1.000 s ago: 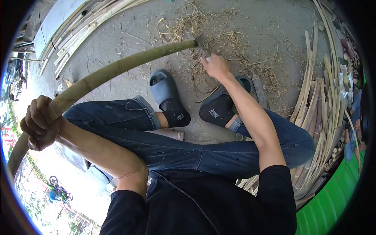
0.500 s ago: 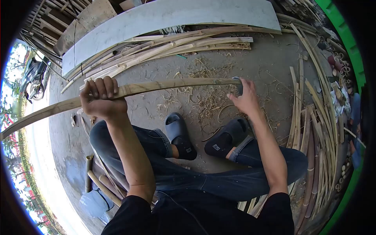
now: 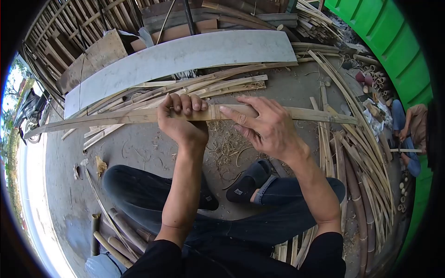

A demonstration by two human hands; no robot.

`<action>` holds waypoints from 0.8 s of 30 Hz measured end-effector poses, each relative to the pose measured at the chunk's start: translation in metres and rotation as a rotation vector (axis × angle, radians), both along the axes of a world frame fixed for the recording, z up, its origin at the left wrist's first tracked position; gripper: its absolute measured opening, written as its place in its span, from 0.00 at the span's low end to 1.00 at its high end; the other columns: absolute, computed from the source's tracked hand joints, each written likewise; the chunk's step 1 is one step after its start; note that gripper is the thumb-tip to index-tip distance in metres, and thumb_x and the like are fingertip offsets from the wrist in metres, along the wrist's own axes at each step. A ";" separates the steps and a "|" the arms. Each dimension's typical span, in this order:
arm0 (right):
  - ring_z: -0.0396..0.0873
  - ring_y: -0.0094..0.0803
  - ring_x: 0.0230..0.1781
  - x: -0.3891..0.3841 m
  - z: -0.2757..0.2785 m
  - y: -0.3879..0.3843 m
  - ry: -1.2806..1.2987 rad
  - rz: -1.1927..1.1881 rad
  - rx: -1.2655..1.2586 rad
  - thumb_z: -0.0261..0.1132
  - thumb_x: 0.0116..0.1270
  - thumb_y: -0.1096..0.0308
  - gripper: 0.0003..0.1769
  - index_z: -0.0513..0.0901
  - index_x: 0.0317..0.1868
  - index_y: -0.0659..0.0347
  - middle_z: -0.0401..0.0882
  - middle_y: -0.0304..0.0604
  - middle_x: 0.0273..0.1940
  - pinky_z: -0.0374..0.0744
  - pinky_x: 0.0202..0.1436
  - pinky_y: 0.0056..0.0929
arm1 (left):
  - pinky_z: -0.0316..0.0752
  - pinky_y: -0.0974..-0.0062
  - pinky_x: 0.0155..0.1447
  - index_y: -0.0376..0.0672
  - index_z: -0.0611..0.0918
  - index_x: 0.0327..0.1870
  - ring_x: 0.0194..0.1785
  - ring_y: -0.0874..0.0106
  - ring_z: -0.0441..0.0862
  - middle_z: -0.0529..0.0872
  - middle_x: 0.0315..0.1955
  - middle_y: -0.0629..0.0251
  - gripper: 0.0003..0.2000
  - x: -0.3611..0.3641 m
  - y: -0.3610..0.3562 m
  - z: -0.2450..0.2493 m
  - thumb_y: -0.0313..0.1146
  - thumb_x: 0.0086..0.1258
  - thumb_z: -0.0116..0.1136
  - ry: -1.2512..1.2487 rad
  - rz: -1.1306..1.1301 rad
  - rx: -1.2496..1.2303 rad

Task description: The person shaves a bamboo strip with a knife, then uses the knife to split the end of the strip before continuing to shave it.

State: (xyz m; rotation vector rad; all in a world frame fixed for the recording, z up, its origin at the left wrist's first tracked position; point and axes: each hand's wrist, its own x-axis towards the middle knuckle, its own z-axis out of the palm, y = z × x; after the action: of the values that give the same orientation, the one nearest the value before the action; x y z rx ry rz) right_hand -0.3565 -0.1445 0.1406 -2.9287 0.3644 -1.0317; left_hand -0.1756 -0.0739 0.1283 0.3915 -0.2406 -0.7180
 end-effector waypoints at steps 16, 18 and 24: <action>0.86 0.48 0.49 -0.072 -0.004 -0.006 -0.155 -0.077 0.158 0.71 0.59 0.82 0.20 0.84 0.52 0.55 0.85 0.52 0.52 0.85 0.48 0.39 | 0.75 0.55 0.66 0.32 0.78 0.61 0.59 0.59 0.83 0.83 0.57 0.43 0.33 -0.003 0.005 -0.024 0.58 0.74 0.53 -0.590 -0.427 0.432; 0.85 0.50 0.52 -0.116 0.001 -0.008 -0.154 -0.233 0.106 0.70 0.63 0.81 0.20 0.84 0.55 0.55 0.85 0.53 0.53 0.85 0.52 0.40 | 0.78 0.59 0.64 0.33 0.79 0.61 0.57 0.61 0.85 0.85 0.52 0.45 0.28 0.021 0.018 -0.008 0.52 0.74 0.60 -1.324 -0.556 0.559; 0.81 0.40 0.61 -0.313 -0.012 -0.005 -0.227 -0.773 0.192 0.64 0.73 0.80 0.21 0.78 0.65 0.68 0.82 0.52 0.59 0.79 0.64 0.38 | 0.81 0.71 0.59 0.37 0.81 0.60 0.54 0.68 0.87 0.87 0.52 0.52 0.17 0.141 0.015 0.084 0.39 0.80 0.52 -1.348 0.101 0.213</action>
State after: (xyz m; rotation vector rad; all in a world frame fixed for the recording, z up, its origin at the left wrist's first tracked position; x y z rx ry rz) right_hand -0.6690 -0.1492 0.1281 -2.4664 1.5508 -1.2617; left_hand -0.0343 -0.0588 0.2128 1.0510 -1.4066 -0.2759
